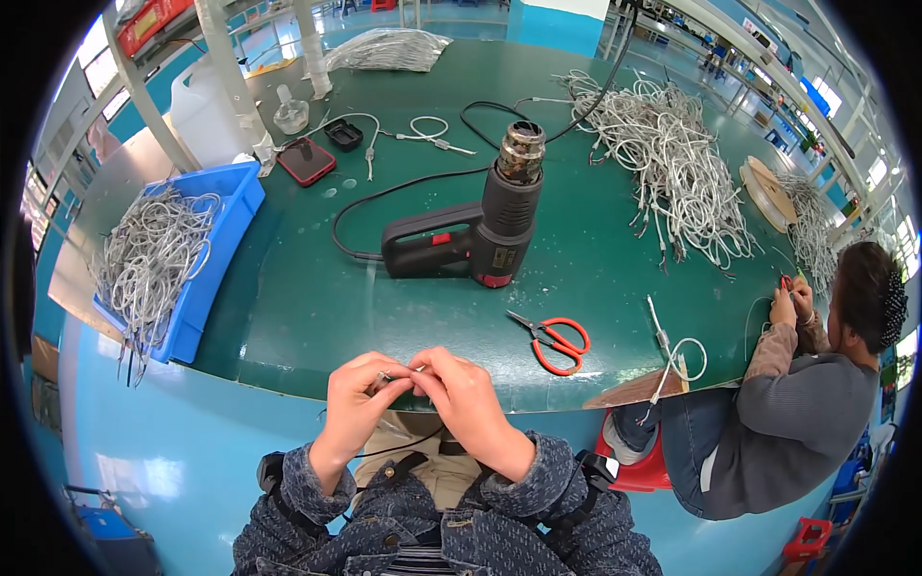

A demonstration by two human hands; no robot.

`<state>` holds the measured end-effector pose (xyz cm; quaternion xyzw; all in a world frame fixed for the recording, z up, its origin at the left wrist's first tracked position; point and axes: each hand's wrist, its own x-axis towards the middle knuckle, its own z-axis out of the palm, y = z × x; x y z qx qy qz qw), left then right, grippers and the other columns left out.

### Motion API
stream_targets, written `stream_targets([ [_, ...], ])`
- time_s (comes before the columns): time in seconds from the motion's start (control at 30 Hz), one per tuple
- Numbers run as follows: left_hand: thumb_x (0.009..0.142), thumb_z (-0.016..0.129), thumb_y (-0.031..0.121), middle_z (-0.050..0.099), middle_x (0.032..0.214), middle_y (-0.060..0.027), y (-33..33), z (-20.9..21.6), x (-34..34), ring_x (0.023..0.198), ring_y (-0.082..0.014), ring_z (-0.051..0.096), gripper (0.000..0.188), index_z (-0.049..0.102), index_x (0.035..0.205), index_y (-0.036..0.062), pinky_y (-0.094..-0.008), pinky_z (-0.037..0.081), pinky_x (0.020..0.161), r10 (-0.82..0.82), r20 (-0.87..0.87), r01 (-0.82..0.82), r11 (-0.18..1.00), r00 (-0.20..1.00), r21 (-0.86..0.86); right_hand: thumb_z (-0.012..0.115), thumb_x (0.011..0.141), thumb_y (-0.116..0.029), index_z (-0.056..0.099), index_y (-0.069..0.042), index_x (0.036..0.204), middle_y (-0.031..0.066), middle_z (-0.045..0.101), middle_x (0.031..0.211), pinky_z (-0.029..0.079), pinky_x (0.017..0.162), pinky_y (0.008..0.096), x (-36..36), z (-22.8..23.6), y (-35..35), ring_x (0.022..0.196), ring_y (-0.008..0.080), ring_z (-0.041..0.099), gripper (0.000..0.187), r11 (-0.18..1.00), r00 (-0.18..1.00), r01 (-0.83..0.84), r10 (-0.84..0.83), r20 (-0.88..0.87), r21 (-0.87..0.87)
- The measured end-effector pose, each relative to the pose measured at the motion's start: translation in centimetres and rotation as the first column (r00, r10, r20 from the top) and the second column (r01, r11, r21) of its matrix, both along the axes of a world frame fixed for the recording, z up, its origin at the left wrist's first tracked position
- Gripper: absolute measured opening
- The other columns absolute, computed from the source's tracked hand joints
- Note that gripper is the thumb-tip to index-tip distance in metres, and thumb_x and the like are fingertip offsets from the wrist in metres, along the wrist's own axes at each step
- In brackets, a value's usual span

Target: The person fits a small component onto the end of a wire, trims it with shears, and heats the connection over a heat gun. They then thread the wire through a long clear tube and trim the tube with the shears.

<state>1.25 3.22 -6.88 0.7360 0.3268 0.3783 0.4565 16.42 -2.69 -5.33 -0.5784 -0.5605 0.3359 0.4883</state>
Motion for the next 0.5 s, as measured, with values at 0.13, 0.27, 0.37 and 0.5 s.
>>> stream_targets([
  [0.13,0.080,0.067,-0.003,0.059,0.085,-0.0026,0.2,-0.5,-0.5,0.065,-0.0031,0.048,0.012,0.068,0.091,-0.0002,-0.0176,0.038,0.055,0.007,0.032,-0.002,0.991,0.999,-0.134,0.056,0.080,0.006,0.059,0.001,0.097,0.0144,0.060,0.087,0.048,0.074,0.0357,4.1,-0.1,0.0,0.083,0.0306,0.058,0.018,0.961,0.782,0.114,-0.243,0.574,0.252],
  [0.27,0.082,0.067,0.001,0.058,0.080,0.0003,0.2,-0.5,-0.2,0.058,-0.0022,0.044,0.011,0.069,0.092,0.0027,-0.0187,0.034,0.052,0.060,0.193,0.009,0.941,0.979,-0.338,0.055,0.076,0.008,0.061,0.000,0.101,0.0166,0.057,0.094,0.045,0.080,0.0371,8.8,-0.5,-1.7,0.091,0.0329,0.054,0.026,0.938,0.479,0.301,-0.305,0.823,0.172],
  [0.37,0.084,0.066,0.002,0.057,0.080,0.0022,0.3,-0.4,-0.2,0.059,-0.0005,0.042,0.008,0.069,0.092,0.0021,-0.0178,0.032,0.052,0.047,0.211,0.026,0.943,0.976,-0.332,0.057,0.076,0.007,0.061,-0.001,0.104,0.0162,0.057,0.093,0.046,0.078,0.0362,9.8,-0.7,-1.9,0.088,0.0316,0.056,0.029,0.949,0.439,0.306,-0.210,0.874,0.074],
  [0.5,0.085,0.065,0.002,0.057,0.081,0.0020,0.0,-0.1,-0.5,0.060,-0.0002,0.043,0.007,0.069,0.091,0.0014,-0.0164,0.034,0.053,0.048,0.180,0.011,0.951,0.983,-0.309,0.062,0.075,0.004,0.060,0.000,0.107,0.0155,0.057,0.090,0.047,0.073,0.0340,7.9,0.2,-2.0,0.081,0.0287,0.058,0.032,0.975,0.702,0.220,-0.171,0.691,0.018],
])
